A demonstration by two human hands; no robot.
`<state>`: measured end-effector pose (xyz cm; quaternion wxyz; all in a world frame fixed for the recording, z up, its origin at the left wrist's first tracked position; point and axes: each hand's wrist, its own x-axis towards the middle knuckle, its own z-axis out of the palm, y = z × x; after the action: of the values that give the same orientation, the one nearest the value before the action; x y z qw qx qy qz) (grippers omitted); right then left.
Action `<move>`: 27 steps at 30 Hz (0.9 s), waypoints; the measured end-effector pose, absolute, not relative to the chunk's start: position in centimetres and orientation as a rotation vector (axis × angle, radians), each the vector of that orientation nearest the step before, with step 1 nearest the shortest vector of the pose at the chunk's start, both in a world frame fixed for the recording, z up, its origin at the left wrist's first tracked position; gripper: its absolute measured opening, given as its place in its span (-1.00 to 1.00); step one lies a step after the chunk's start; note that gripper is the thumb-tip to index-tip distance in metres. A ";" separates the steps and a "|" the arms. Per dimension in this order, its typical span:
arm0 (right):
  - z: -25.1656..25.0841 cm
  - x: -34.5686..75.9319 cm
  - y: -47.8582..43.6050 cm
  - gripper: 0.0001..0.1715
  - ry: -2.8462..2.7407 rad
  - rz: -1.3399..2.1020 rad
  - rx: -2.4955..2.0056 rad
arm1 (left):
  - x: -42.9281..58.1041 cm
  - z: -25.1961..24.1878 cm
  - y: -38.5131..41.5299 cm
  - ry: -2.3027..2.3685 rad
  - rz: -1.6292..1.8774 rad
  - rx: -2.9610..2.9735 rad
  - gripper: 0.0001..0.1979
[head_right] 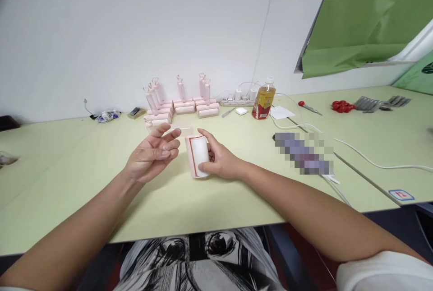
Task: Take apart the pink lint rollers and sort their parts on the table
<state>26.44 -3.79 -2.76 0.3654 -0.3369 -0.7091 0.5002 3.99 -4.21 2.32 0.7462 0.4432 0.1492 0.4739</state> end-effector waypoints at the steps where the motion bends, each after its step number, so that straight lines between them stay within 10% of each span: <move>1: -2.8 26.4 -3.8 0.20 -1.823 1.285 -0.867 | 4.0 2.3 -4.2 0.326 1.027 0.974 -0.47; 14: -3.0 26.4 -3.6 0.19 -1.758 1.324 -0.817 | 3.6 -0.9 -0.6 1.019 1.233 1.663 -0.67; 27: -2.9 26.1 -2.9 -0.05 -1.564 1.305 -0.838 | 6.0 -3.7 3.6 1.719 0.590 2.763 -0.48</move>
<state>26.08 -2.94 -2.94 0.4523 -0.3394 -0.6332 0.5284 5.96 3.55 -3.69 -0.0826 0.8326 0.5180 0.1778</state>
